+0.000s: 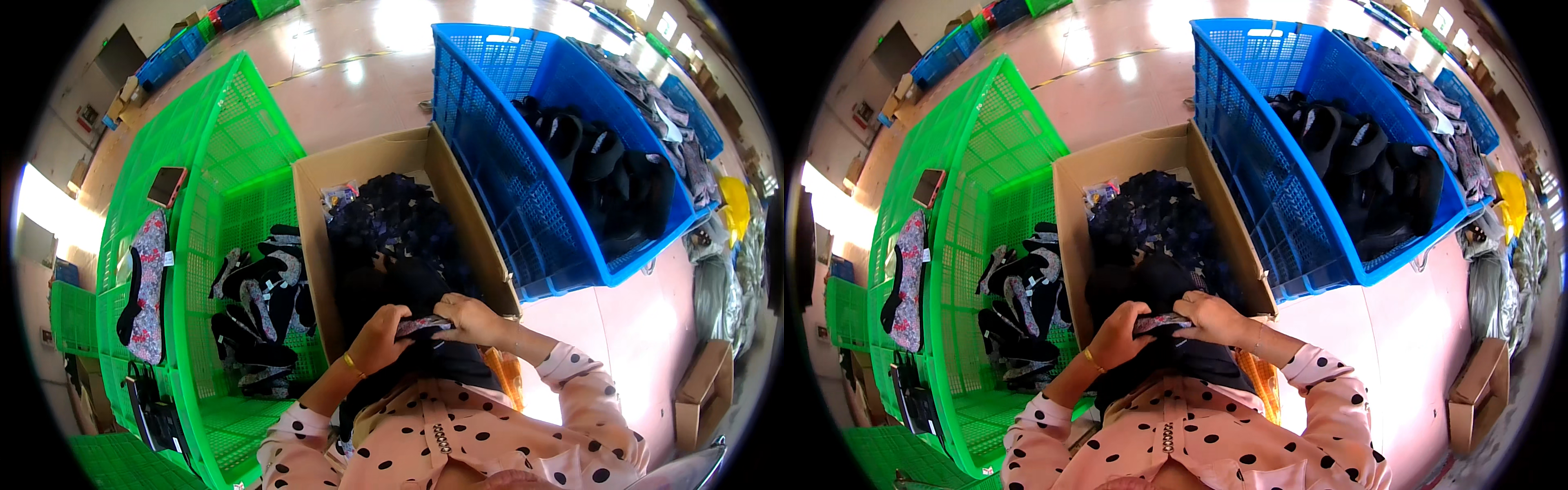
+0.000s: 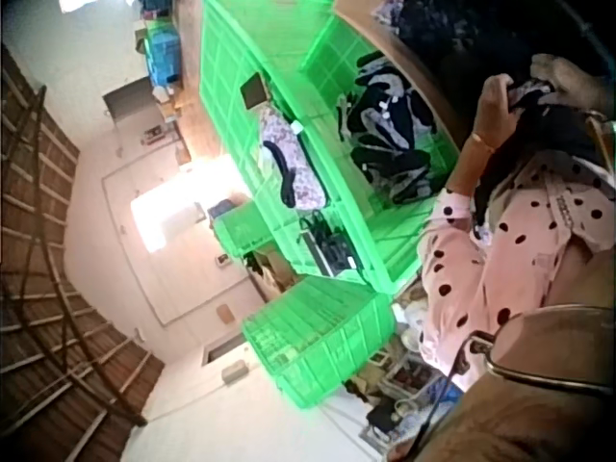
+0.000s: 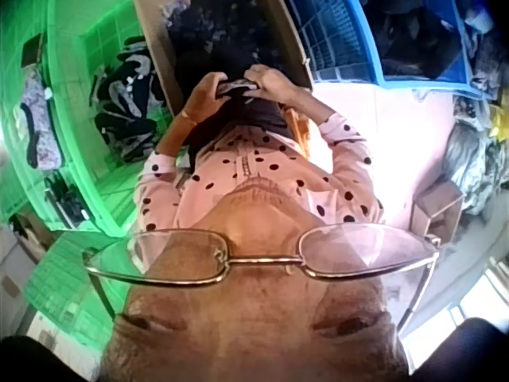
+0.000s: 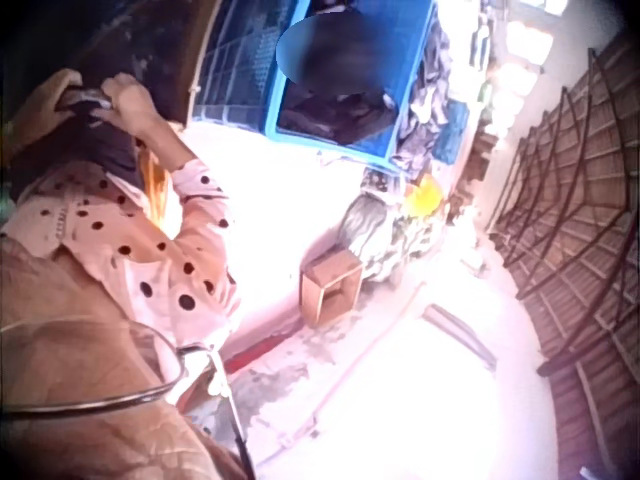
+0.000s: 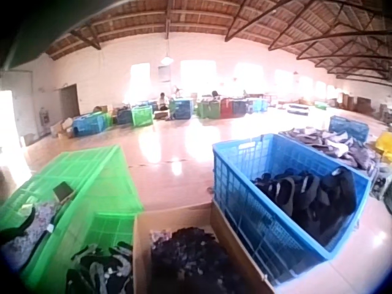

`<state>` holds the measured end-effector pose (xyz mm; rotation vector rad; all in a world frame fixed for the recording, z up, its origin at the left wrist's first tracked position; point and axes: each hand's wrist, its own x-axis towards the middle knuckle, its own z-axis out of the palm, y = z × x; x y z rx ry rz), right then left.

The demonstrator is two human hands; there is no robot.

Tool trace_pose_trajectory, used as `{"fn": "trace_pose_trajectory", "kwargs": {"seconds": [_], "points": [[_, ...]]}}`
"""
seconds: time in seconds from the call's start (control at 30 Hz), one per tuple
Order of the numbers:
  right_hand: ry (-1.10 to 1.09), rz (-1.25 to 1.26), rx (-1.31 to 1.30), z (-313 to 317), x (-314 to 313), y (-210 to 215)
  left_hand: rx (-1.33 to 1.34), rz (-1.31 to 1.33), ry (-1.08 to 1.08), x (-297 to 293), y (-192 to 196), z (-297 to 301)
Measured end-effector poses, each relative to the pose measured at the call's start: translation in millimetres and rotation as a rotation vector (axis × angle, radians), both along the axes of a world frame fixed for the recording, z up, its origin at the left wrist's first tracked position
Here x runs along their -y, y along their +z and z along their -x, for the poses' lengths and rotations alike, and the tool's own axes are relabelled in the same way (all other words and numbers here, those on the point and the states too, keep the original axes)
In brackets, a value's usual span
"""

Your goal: The person uses a small blade to cut tags and loose threads from the hems of black floral-patterned garments. They pick up each item from a cardboard box, trim the excess material, and place the finished garment into a green plastic crate.

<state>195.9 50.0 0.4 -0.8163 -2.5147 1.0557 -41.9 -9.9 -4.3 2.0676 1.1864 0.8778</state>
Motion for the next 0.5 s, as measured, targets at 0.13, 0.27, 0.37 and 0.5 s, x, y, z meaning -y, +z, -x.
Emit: {"fn": "trace_pose_trajectory", "kwargs": {"seconds": [0.13,0.27,0.37,0.5], "points": [[-0.14,0.01,-0.06,8,-14,-14,0.026,-0.119,0.128,-17,-9,-8],[-0.331,-0.002,-0.116,27,-22,-16,0.026,-0.202,0.251,-36,-22,-9],[-0.394,-0.2,-0.155,44,-30,-20,0.005,-0.35,0.345,-48,-31,-8],[-0.514,-0.267,0.076,51,-31,-12,-0.097,-0.276,0.49,-53,-30,-19]]}}
